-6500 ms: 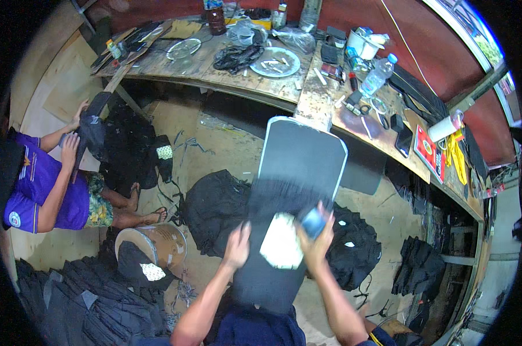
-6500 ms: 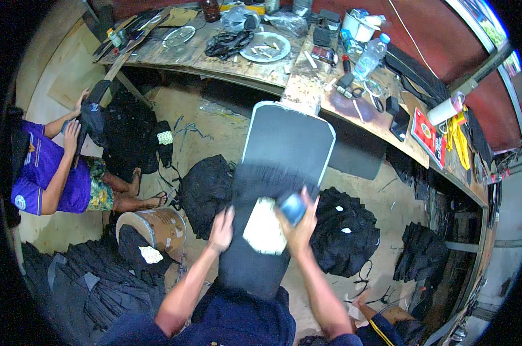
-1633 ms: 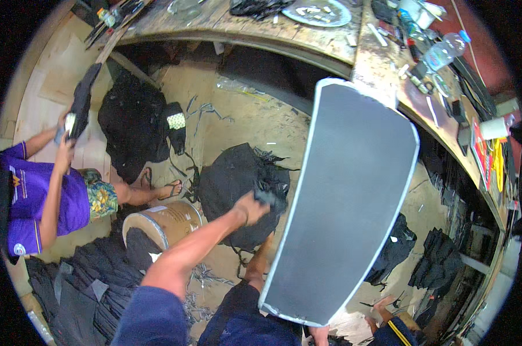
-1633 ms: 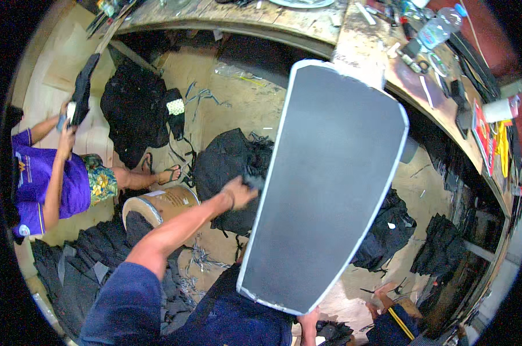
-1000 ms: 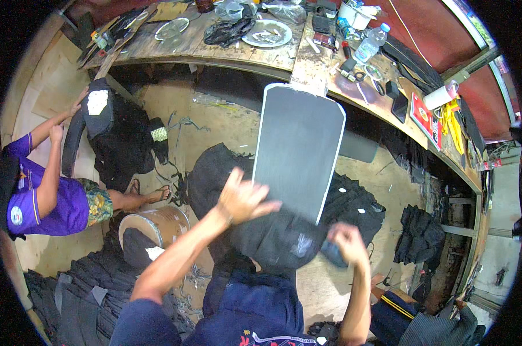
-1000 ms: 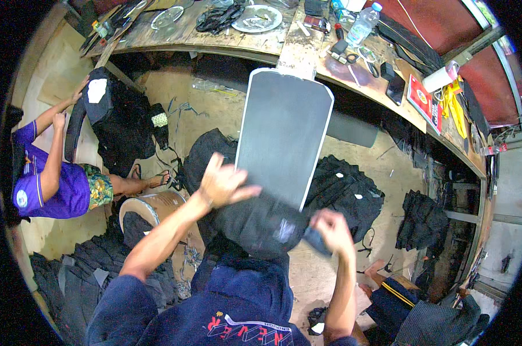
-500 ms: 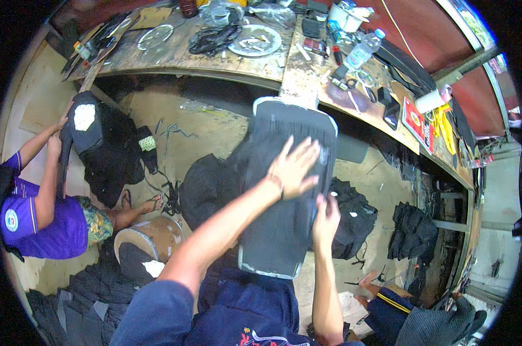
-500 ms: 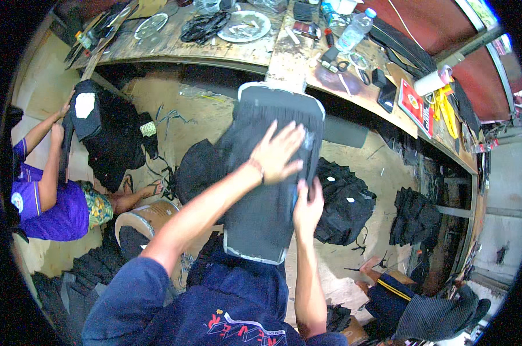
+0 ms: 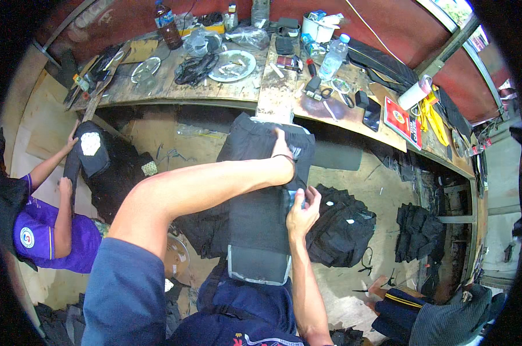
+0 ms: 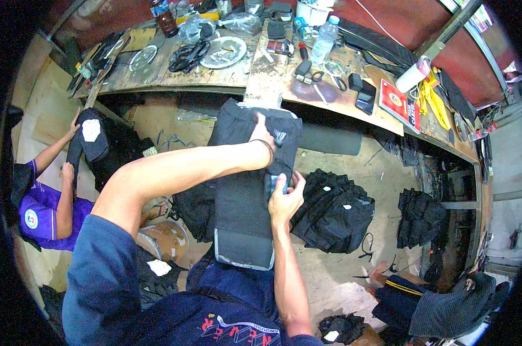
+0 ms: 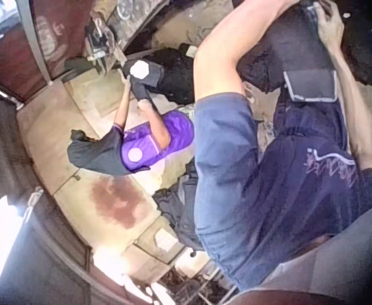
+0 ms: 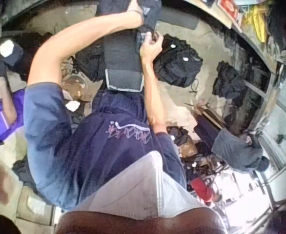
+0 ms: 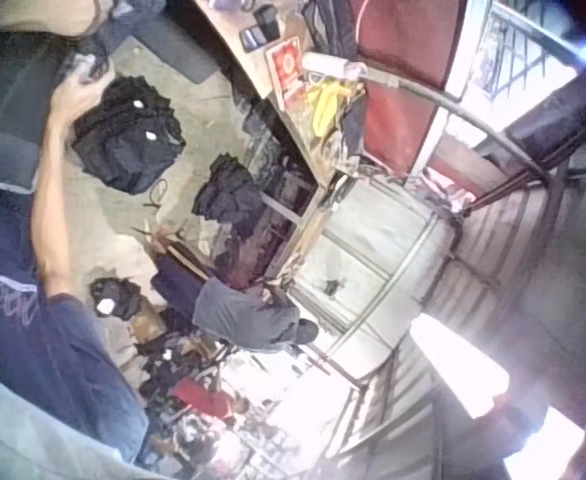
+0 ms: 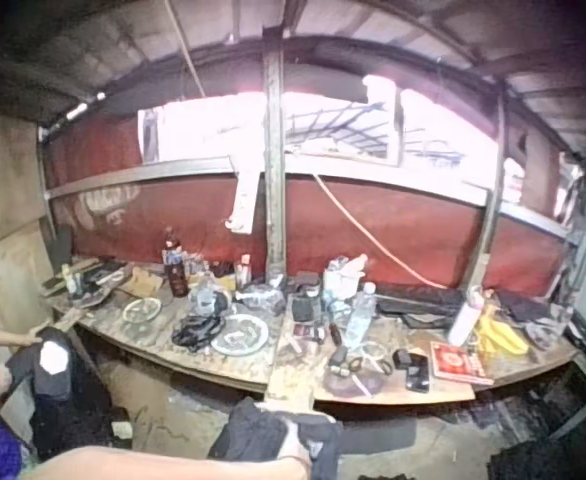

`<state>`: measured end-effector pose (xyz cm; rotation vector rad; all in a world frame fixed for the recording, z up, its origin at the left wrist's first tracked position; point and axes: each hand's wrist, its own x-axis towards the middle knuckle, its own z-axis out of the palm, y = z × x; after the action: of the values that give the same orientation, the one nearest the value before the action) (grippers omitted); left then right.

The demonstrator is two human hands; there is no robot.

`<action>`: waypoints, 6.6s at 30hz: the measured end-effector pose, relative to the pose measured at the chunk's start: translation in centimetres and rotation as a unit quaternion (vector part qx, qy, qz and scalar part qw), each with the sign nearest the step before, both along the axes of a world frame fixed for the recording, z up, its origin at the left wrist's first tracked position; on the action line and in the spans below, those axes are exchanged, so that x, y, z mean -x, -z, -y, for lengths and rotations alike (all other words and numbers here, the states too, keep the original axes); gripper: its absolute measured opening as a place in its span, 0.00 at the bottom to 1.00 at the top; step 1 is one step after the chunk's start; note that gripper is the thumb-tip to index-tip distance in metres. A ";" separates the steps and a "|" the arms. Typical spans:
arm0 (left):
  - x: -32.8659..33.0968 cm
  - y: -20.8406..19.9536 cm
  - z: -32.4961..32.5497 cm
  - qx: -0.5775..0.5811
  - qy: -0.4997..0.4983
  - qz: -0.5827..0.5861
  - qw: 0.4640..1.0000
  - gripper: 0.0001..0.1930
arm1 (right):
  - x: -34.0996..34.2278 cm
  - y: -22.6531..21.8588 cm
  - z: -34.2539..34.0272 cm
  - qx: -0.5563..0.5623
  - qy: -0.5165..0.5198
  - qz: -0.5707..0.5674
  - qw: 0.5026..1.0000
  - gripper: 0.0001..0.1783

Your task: The person uses a small handheld tool to rub and clean the surface of black garments placed on a board. They repeatedly rub different sections of the fabric, flip the garment over, and continue the cleaning process.

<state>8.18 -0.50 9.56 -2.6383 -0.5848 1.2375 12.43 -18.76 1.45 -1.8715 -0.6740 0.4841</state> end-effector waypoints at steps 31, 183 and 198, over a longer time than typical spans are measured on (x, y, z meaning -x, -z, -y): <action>5.3 9.9 -11.3 -0.006 -0.161 0.549 0.820 0.39 | 2.9 -3.1 -9.6 -0.050 -0.377 0.356 0.854 0.27; 28.8 2.4 29.6 -0.199 -0.469 0.594 0.623 0.12 | 2.5 -10.0 21.6 0.314 -0.455 -0.018 0.833 0.58; 15.8 9.7 14.0 0.119 -0.158 0.551 0.811 0.57 | -5.6 -3.9 4.8 0.366 -0.279 -0.080 0.884 0.32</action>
<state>-7.60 -14.46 -0.15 -3.3717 -1.0782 -0.4167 18.08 -23.52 5.31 -2.2708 -1.0148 1.4128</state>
